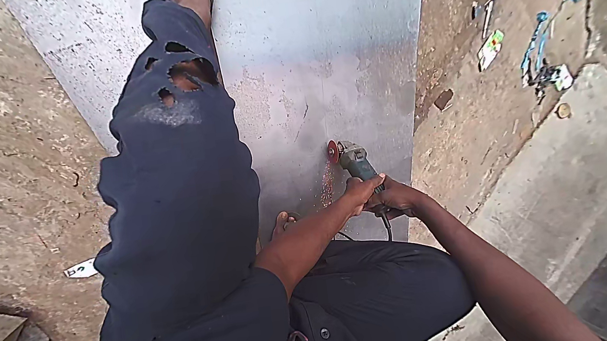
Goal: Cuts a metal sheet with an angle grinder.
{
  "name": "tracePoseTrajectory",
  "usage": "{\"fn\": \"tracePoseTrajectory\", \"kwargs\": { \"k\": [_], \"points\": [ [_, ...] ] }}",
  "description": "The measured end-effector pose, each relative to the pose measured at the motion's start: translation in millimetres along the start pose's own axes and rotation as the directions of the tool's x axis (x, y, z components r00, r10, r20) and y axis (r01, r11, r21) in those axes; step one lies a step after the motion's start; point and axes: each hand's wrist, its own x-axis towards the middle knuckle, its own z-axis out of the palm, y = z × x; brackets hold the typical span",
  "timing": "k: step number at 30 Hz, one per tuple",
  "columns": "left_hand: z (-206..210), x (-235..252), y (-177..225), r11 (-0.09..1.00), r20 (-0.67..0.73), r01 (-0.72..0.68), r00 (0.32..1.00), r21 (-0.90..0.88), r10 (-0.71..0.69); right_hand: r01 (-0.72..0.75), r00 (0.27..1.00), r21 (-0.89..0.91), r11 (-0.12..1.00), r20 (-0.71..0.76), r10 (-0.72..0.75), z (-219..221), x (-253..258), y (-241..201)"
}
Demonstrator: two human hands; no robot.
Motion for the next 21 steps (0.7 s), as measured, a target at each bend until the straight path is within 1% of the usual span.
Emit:
{"fn": "tracePoseTrajectory", "kwargs": {
  "k": [16, 21],
  "points": [
    [-0.2, 0.9, -2.0, 1.0, -0.004, -0.02, 1.0, 0.0, 0.02, -0.009, 1.0, -0.031, 0.999, -0.004, 0.009, 0.4, -2.1, -4.1],
    [-0.4, 3.1, -2.8, 0.999, -0.007, -0.038, 0.999, -0.027, 0.038, -0.002, 1.0, -0.035, 0.999, -0.002, 0.002, 1.0, -3.8, -6.1]
  ]
}}
